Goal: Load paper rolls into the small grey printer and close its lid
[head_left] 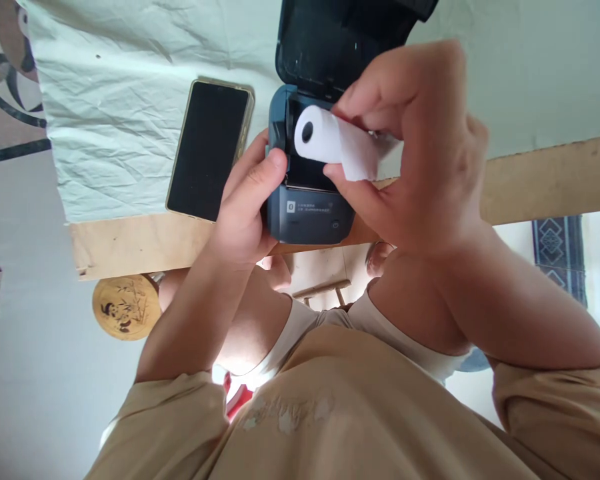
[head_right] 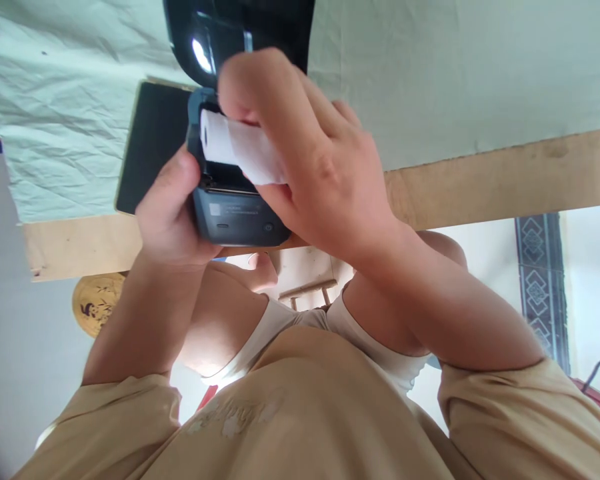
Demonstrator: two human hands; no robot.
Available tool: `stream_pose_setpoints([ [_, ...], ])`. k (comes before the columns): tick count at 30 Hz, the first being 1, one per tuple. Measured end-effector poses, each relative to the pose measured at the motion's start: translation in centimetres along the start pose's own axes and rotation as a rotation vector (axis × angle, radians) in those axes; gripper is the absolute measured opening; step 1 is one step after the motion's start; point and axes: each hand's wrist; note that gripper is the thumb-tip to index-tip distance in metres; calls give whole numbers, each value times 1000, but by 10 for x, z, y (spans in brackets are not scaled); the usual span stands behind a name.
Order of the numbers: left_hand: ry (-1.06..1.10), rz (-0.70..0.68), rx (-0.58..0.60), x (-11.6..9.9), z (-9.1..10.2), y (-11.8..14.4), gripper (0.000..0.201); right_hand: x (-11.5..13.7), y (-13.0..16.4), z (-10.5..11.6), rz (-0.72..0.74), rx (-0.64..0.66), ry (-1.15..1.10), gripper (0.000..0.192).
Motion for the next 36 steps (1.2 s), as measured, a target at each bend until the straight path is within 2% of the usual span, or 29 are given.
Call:
stream_pose_setpoints([
  [5,79,-47,-7,2,-4,3,33,-2,1,-5,93,-108,7,8],
  [8,53,10,31,1,-2,4,34,2,3,-5,115,-180,29,10],
  [12,67,-15,15,3,1,3,34,6,6,-2,217,-288,-43,7],
  [16,53,-144,103,9,5,0,32,4,10,-4,377,-222,-139,9],
  [18,18,-161,98,10,6,-1,36,4,12,-7,423,-177,-176,14],
  [20,-16,-123,67,10,8,-2,40,5,13,-8,382,-182,-204,16],
  [23,-31,-117,83,11,10,-5,50,9,13,-3,268,-204,-200,11],
  [25,-36,-118,99,12,12,-6,56,10,12,1,185,-151,-145,3],
  [27,-42,-115,104,12,13,-7,58,10,11,3,119,-86,-92,11],
  [34,-5,-169,182,15,18,-9,49,7,12,5,172,-36,-105,11],
  [36,-35,-144,142,14,17,-9,50,6,11,6,189,-94,-162,11],
])
Point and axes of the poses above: each hand's wrist, its own y-axis away from the middle knuckle, its own z-axis out of the back of the hand, x = y × z, and after that the axes turned 11 degrees about -x, right-handed
